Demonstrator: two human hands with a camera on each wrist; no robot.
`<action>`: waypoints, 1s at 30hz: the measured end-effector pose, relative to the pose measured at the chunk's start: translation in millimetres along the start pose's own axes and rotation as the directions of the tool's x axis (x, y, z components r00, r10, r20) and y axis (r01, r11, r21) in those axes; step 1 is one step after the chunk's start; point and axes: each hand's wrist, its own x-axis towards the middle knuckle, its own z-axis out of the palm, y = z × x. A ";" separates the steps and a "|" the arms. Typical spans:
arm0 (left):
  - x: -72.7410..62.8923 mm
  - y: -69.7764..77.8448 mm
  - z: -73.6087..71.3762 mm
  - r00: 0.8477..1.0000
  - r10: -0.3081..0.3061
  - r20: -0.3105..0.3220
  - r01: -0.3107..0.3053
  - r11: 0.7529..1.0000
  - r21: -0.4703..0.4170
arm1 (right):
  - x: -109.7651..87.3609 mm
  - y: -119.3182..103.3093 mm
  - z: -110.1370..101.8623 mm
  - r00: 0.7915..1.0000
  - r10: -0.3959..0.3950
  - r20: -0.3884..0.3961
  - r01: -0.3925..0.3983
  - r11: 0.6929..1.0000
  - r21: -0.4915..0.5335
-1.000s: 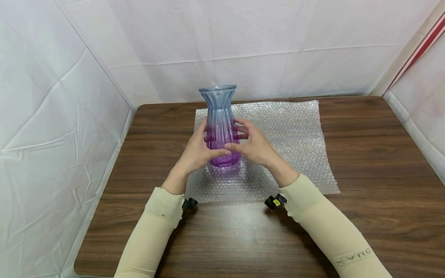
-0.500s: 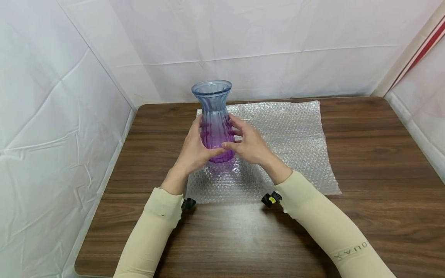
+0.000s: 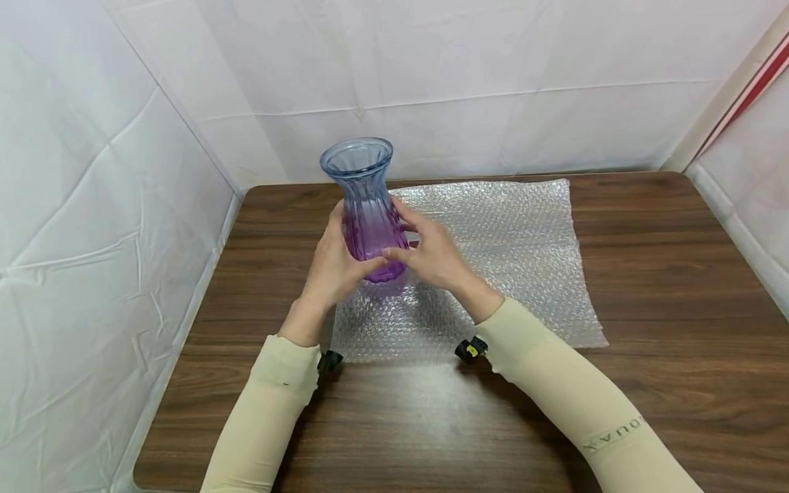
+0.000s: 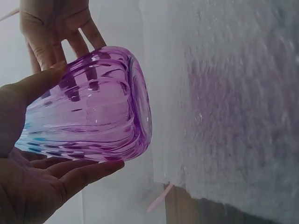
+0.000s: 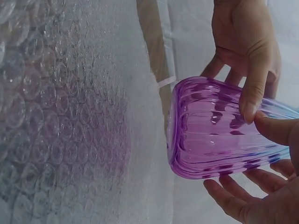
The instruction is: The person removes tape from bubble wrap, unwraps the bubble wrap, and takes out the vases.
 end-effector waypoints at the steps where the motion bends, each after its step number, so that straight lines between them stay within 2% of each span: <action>1: 0.0 -0.4 -0.6 1.000 0.004 -0.009 -0.004 1.000 0.004 | 1.0 0.2 0.8 1.000 -0.004 -0.002 0.004 1.000 -0.009; 9: 0.8 -3.9 -5.0 0.997 0.031 -0.074 -0.029 0.999 0.040 | 10.2 -0.8 7.1 1.000 -0.020 -0.005 0.020 1.000 -0.014; 18: 3.2 -10.3 -10.4 0.992 0.029 -0.120 -0.025 0.999 0.038 | 20.2 -3.1 17.3 0.999 -0.030 -0.021 0.030 1.000 -0.002; 23: 5.6 -15.4 -13.9 0.990 0.046 -0.135 -0.041 0.998 0.039 | 26.2 -3.8 23.8 0.999 -0.005 -0.037 0.004 1.000 -0.018; 30: 10.3 -20.9 -21.0 0.987 0.059 -0.151 -0.052 0.997 0.049 | 35.6 -5.7 30.0 0.999 -0.009 -0.031 0.007 0.999 -0.053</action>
